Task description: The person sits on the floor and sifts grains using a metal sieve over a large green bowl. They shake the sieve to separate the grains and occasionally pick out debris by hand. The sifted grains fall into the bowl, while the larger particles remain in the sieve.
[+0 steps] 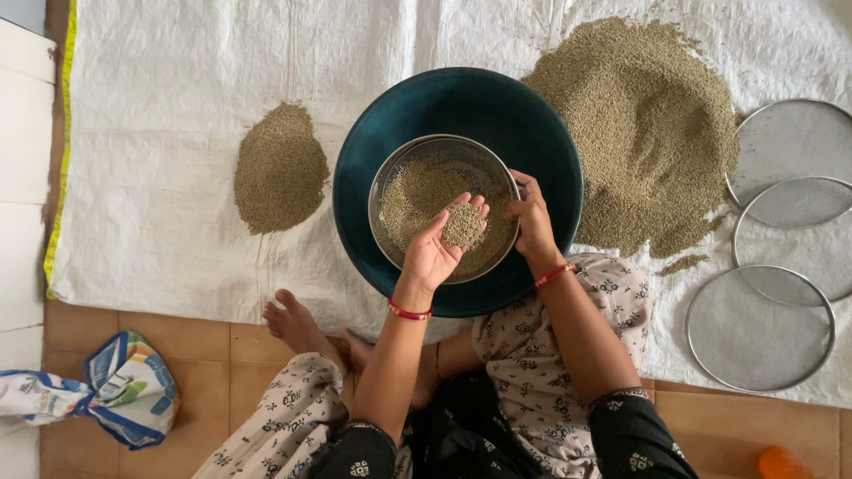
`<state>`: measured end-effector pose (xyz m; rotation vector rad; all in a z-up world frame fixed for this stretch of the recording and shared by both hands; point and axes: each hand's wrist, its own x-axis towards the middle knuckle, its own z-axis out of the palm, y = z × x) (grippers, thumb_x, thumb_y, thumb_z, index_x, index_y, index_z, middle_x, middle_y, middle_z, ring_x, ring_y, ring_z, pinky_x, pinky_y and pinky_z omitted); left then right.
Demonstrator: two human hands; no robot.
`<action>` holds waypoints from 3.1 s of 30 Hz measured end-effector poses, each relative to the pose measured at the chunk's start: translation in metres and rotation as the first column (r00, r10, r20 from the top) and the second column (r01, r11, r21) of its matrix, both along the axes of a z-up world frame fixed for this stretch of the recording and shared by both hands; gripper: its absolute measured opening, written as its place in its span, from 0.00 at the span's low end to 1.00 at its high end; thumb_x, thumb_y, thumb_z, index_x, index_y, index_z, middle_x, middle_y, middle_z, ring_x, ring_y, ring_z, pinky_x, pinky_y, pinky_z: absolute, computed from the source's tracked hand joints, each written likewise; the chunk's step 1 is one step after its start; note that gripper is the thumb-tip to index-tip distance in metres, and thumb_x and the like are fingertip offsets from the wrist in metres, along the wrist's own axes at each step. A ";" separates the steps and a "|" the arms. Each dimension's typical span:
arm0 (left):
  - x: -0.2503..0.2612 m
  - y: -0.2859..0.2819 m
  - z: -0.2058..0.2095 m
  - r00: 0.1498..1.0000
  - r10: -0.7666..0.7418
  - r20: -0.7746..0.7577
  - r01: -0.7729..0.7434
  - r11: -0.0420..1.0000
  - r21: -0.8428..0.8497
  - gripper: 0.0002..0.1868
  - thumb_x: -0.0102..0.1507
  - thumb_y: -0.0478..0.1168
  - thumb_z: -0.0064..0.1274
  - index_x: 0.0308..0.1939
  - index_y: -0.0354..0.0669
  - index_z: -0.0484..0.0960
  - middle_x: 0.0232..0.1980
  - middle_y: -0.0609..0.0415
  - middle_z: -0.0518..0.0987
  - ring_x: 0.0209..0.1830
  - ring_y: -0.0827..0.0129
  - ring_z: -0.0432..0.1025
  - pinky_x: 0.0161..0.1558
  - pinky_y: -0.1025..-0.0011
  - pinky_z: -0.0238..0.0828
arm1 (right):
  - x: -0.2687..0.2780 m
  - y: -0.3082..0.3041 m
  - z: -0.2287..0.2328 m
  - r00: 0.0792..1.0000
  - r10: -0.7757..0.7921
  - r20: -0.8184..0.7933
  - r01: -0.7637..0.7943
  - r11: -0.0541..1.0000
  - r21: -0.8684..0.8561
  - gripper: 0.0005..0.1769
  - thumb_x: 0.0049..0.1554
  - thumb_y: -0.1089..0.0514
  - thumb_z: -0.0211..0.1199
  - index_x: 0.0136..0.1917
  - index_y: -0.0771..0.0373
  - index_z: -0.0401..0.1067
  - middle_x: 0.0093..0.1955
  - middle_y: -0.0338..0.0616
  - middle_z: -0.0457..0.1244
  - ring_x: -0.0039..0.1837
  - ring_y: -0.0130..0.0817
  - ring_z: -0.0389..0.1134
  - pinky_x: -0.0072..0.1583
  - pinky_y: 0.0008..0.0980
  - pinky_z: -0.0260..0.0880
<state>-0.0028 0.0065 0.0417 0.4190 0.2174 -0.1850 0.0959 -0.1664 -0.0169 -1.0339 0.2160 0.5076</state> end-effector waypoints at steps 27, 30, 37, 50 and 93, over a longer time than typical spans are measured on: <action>-0.001 0.000 -0.050 0.984 0.160 -0.072 -0.168 0.979 -0.119 0.30 0.75 0.60 0.35 0.22 0.51 0.68 0.20 0.64 0.61 0.20 0.75 0.57 0.25 0.75 0.57 | -0.003 0.001 0.004 1.000 0.018 0.007 -0.018 1.000 0.004 0.38 0.42 0.74 0.50 0.69 0.65 0.61 0.59 0.52 0.60 0.60 0.39 0.64 0.56 0.30 0.71; 0.003 0.001 -0.041 0.974 0.171 -0.147 -0.199 0.958 -0.207 0.27 0.73 0.55 0.36 0.24 0.47 0.71 0.25 0.59 0.69 0.28 0.69 0.66 0.37 0.71 0.67 | -0.003 0.001 0.005 1.000 0.019 0.005 -0.018 1.000 -0.007 0.39 0.42 0.74 0.49 0.69 0.65 0.61 0.59 0.52 0.61 0.59 0.39 0.64 0.56 0.30 0.71; 0.005 -0.003 0.002 0.960 0.190 -0.204 -0.236 0.944 -0.230 0.20 0.68 0.28 0.39 0.64 0.39 0.71 0.63 0.47 0.76 0.69 0.59 0.68 0.68 0.63 0.64 | -0.002 0.000 0.001 0.999 0.022 0.026 -0.021 0.999 -0.029 0.39 0.44 0.74 0.49 0.70 0.66 0.60 0.59 0.53 0.60 0.59 0.39 0.64 0.55 0.30 0.71; 0.000 0.010 -0.057 0.990 0.140 0.002 -0.129 0.919 -0.374 0.13 0.74 0.34 0.43 0.57 0.32 0.79 0.36 0.50 0.82 0.20 0.79 0.73 0.21 0.85 0.71 | -0.004 0.001 0.001 0.999 0.030 0.031 -0.028 0.998 -0.062 0.38 0.45 0.74 0.49 0.70 0.65 0.60 0.59 0.52 0.61 0.59 0.38 0.65 0.55 0.30 0.72; 0.001 -0.012 -0.012 0.890 -0.162 0.427 -0.398 -0.734 0.551 0.18 0.66 0.51 0.47 0.56 0.52 0.81 0.62 0.41 0.77 0.58 0.47 0.75 0.52 0.56 0.72 | -0.002 -0.001 -0.009 0.999 0.019 0.029 -0.018 1.000 -0.021 0.38 0.44 0.73 0.51 0.70 0.64 0.61 0.58 0.51 0.60 0.58 0.39 0.63 0.54 0.32 0.71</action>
